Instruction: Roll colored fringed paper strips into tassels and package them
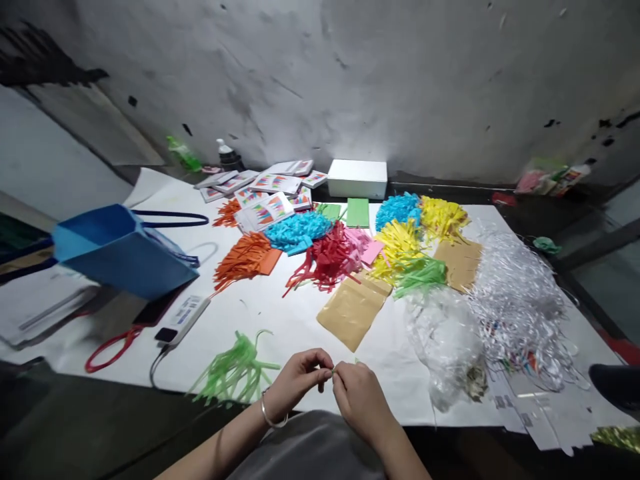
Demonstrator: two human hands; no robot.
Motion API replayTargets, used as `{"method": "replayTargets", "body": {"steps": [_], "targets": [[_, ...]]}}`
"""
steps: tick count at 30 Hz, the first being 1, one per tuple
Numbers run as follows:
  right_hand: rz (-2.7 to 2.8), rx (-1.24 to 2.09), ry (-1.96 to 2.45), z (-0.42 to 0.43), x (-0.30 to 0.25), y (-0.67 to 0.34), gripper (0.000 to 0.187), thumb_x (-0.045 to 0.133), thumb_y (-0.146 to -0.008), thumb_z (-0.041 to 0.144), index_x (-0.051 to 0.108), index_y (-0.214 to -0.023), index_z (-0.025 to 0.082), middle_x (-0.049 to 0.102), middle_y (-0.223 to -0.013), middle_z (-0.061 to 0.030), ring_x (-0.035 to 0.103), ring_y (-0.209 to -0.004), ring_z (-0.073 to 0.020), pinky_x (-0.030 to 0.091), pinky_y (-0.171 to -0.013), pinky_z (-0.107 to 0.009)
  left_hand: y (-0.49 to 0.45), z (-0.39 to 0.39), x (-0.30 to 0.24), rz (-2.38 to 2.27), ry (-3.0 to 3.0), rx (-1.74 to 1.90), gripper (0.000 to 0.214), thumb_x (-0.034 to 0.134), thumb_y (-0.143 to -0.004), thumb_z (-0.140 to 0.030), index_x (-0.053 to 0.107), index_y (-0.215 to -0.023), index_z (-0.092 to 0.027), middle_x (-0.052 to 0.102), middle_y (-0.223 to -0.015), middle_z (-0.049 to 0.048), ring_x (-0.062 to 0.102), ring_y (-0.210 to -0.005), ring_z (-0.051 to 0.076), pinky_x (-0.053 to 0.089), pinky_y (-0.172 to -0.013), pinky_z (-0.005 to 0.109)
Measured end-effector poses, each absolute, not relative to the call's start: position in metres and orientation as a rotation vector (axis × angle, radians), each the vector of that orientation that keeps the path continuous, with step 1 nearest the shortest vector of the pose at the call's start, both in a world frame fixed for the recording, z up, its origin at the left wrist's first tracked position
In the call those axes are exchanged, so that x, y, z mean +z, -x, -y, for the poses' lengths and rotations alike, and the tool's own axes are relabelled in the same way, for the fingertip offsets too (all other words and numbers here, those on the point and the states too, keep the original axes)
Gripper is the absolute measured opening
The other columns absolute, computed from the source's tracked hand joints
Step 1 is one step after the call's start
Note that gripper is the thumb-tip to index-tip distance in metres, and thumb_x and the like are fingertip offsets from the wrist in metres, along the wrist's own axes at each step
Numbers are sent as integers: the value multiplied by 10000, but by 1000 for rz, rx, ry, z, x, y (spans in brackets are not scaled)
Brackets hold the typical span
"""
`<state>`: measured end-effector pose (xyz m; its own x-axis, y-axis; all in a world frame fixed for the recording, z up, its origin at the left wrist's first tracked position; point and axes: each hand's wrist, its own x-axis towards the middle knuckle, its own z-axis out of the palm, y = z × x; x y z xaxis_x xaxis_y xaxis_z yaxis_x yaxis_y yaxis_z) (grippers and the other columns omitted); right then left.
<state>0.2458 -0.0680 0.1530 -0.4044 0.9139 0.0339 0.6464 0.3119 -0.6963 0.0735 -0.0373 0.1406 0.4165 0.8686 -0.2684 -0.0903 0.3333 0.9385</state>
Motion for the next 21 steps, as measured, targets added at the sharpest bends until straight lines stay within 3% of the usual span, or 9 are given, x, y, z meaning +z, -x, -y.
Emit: {"method": "replayTargets", "body": {"steps": [6,13,16,21], "targets": [[2124,996,1336,72,143,-175,256,352,-975,270,532,-805,204,598,-757,-10,547,-710,-150,377,-649,-233,1,48,148,-1091,-1151,784,187,722,-702,-306,668,-746,-132,629,-682,16,574,-606,117,493,-547,221],[2182,1138,1334,79,141,-118,247,376,-972,308,578,-858,221,641,-798,-6,596,-731,-149,409,-660,-224,60,60,138,-1177,-1064,647,190,756,-609,-281,695,-699,-125,630,-560,-10,568,-525,114,443,-529,223],[2291,988,1316,80,129,-105,183,454,-939,343,598,-952,231,664,-857,-21,612,-774,-171,420,-676,-238,75,62,134,-1226,-950,613,224,778,-541,-295,682,-647,-122,620,-522,-11,555,-493,118,425,-500,228],[2408,759,1271,84,81,-96,280,398,-943,372,620,-810,263,646,-740,-23,597,-695,-187,444,-644,-280,92,64,127,-1131,-849,579,271,784,-509,-357,704,-632,-129,632,-540,3,546,-480,122,453,-514,255]]}}
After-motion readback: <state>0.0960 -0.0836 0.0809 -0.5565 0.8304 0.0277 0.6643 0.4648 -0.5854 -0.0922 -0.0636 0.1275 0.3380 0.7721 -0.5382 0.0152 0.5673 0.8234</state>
